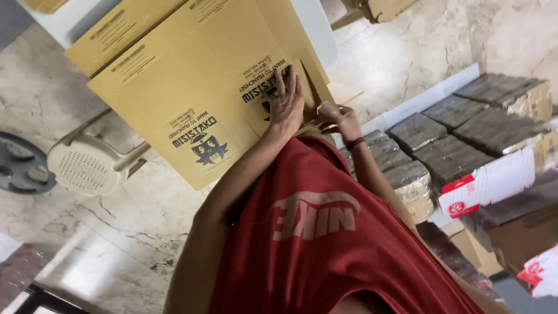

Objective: Folding cardboard sheets along pre-scored lines and separating die-cut pieces to prepare boxes.

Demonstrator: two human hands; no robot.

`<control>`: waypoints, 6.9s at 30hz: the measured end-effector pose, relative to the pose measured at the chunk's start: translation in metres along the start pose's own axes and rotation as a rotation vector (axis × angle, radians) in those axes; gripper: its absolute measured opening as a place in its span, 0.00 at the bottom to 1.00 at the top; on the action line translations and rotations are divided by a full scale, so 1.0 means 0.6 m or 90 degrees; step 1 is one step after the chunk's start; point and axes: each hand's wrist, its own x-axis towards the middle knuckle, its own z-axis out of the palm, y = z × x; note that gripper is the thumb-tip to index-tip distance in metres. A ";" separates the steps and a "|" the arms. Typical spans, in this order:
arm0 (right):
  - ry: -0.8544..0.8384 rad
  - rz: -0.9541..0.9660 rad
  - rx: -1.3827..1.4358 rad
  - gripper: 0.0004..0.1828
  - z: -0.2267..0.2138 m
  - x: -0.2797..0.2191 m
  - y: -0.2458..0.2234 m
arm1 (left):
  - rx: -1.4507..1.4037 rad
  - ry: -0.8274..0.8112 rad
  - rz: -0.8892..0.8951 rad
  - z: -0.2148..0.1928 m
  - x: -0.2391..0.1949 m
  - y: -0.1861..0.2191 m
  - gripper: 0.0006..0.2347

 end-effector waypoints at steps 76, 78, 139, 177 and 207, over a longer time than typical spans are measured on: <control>0.002 0.084 -0.238 0.32 0.180 0.151 -0.257 | -0.055 0.194 -0.366 -0.028 0.206 -0.106 0.46; 0.024 -0.009 -0.267 0.32 0.187 0.132 -0.287 | -0.208 0.020 -0.366 -0.045 0.215 -0.105 0.45; 0.109 0.057 0.235 0.36 0.233 -0.193 0.273 | -0.106 0.159 0.035 0.118 -0.341 -0.529 0.33; 0.240 0.107 0.046 0.16 0.486 -0.159 0.299 | 0.034 0.045 -0.062 0.205 -0.268 -0.335 0.66; -0.220 0.172 -0.363 0.32 0.531 -0.210 0.307 | -1.186 -0.174 -0.399 0.238 -0.515 -0.525 0.40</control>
